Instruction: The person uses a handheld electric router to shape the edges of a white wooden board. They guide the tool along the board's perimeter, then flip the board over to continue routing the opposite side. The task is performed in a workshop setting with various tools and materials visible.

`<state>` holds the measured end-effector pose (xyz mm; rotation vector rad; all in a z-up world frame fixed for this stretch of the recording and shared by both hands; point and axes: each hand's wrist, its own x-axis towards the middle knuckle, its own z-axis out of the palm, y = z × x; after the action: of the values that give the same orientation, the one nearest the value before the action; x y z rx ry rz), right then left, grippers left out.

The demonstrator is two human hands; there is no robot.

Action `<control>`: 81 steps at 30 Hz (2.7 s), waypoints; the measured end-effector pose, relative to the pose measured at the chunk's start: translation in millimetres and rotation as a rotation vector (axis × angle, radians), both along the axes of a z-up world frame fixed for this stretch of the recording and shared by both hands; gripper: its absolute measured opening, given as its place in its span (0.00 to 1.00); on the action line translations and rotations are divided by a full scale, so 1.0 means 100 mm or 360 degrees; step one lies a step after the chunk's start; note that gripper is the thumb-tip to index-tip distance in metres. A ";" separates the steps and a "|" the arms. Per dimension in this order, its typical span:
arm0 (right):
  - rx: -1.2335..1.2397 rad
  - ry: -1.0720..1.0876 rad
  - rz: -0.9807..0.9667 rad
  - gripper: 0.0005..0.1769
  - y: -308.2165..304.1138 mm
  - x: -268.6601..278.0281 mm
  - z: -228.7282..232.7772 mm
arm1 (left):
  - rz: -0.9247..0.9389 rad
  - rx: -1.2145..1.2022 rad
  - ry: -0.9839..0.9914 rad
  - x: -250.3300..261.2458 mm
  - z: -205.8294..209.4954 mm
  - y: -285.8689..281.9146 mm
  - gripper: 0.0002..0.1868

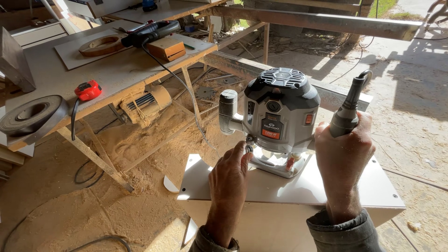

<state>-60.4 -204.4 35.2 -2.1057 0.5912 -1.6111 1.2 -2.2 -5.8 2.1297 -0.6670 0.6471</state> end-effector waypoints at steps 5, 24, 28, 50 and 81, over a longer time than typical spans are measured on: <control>0.0006 0.0003 -0.0023 0.18 0.01 0.01 0.02 | 0.0043 0.0027 0.0029 -0.03 0.06 -0.01 0.18; 0.0097 0.0039 0.0103 0.20 0.00 0.02 0.00 | -0.0005 -0.0016 0.0033 -0.04 -0.02 0.05 0.17; 0.0087 -0.0003 0.0142 0.19 0.00 0.03 -0.02 | -0.0019 -0.0104 0.0069 -0.11 0.10 0.06 0.15; 0.0103 0.0033 0.0295 0.16 0.08 0.00 0.03 | -0.0116 -0.0200 0.0099 -0.18 0.17 0.13 0.19; 0.0020 0.0004 0.0044 0.20 -0.03 0.02 -0.03 | 0.0003 0.0100 -0.0210 0.00 -0.03 0.05 0.16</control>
<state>-58.2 -207.8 32.2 -2.0983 0.5693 -1.5859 0.9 2.6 -8.3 2.1593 -0.7656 0.7822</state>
